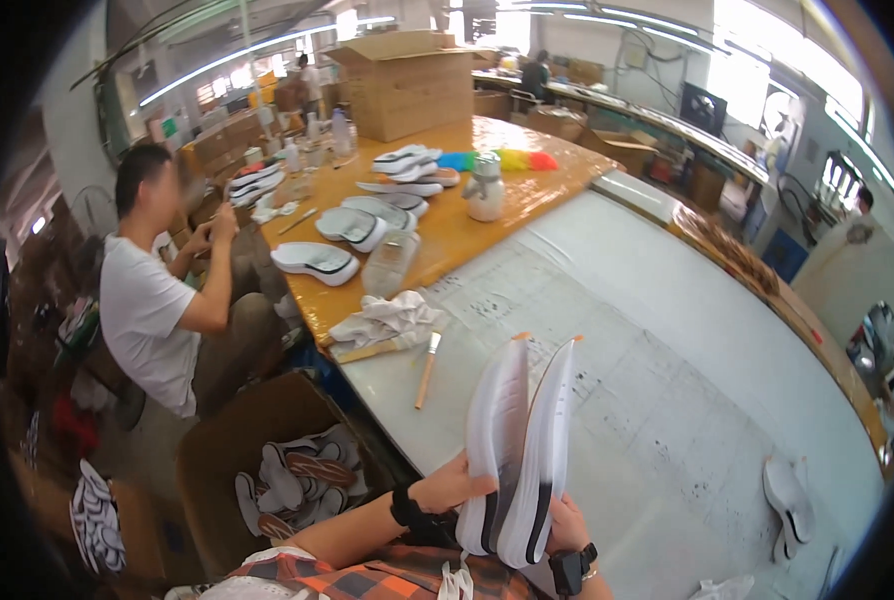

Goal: The person takes shoe soles from a conveyor table, places them into a cardboard box, and applies liquid to the shoe soles using a brush.

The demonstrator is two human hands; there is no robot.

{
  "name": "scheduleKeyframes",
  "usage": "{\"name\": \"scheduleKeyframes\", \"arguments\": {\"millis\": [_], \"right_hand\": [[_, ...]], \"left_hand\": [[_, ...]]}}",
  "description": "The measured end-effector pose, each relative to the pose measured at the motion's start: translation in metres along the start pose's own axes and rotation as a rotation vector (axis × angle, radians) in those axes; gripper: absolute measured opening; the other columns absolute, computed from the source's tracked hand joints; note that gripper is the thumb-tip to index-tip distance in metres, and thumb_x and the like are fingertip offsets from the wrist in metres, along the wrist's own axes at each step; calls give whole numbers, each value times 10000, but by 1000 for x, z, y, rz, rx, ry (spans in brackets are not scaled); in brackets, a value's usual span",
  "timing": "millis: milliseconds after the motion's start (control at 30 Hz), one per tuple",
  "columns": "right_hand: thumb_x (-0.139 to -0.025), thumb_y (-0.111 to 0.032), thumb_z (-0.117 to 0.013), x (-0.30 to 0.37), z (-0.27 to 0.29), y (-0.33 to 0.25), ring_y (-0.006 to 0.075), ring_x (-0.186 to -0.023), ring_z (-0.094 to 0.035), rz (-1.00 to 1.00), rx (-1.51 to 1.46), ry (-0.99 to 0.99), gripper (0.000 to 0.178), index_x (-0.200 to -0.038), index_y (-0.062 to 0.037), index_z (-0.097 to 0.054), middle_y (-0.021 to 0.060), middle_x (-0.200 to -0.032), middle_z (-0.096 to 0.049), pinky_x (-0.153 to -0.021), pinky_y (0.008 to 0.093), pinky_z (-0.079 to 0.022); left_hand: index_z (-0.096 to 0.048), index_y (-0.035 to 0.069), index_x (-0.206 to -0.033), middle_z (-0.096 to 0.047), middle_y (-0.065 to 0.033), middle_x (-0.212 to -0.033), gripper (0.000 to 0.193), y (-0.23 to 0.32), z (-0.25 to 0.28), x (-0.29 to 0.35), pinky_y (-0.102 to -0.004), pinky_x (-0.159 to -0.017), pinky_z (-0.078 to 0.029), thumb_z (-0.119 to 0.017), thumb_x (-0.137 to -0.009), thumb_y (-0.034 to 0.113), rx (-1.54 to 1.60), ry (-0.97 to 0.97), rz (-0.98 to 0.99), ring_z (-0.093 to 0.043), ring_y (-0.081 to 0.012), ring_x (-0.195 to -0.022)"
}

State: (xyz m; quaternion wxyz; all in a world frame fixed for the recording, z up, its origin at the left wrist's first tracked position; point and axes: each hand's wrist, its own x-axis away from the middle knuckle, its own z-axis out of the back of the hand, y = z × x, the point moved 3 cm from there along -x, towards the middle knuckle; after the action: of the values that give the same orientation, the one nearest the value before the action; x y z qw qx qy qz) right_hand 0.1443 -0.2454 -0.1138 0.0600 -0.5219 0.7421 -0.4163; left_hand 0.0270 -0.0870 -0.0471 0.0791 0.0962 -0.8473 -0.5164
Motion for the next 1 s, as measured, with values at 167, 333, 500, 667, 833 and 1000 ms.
{"name": "scheduleKeyframes", "arguments": {"millis": [167,333,500,667,833,1000], "right_hand": [[-885,-152,-479,1,-1,3,252,-1013,-561,-110,118,-56,432,-1271,15,-381,150,-1182,-522,-854,384,-474],[-896,-203,-478,8,-29,-21,209,-920,-601,127,461,-182,351,-1166,21,-502,134,-1071,-595,-795,352,-501],[-911,-178,-429,-17,6,-4,219,-874,-621,-38,-189,-57,323,-1097,58,-547,157,-1010,-617,-784,340,-516],[-889,-197,-475,-8,-39,-46,187,-895,-615,-39,-324,-50,342,-1151,19,-512,144,-1052,-598,-774,329,-511],[-884,-279,-499,1,-53,-80,133,-1016,-535,67,211,-116,531,-1315,-5,-356,85,-1162,-527,-874,288,-430],[-926,-329,-438,8,-55,-92,107,-995,-500,79,484,-94,542,-1377,-63,-300,43,-1147,-511,-856,266,-408]], "left_hand": [[15,65,-1421,-244,-104,-1392,943,-1,-5,-8,-354,-1050,-241,-663,-799,270,-114,-33,18,-256,-207,-1276],[83,94,-1419,-272,-99,-1374,808,31,-10,-20,-365,-1016,-293,-501,-906,316,-316,-1,141,-334,-200,-1224],[84,178,-1424,-370,-27,-1299,738,26,-2,-29,-396,-905,-379,-451,-936,321,157,-161,123,-474,-170,-1024],[-50,232,-1431,-350,-36,-1353,620,19,1,-33,-371,-980,-349,-433,-944,236,314,-133,177,-396,-164,-1205],[85,153,-1412,-331,-87,-1341,838,31,15,-28,-414,-969,-346,-546,-889,323,355,-122,194,-372,-209,-1222],[-166,133,-1392,-339,-76,-1371,623,27,1,-38,-375,-985,-356,-465,-909,387,350,-162,148,-412,-215,-1204]]}}
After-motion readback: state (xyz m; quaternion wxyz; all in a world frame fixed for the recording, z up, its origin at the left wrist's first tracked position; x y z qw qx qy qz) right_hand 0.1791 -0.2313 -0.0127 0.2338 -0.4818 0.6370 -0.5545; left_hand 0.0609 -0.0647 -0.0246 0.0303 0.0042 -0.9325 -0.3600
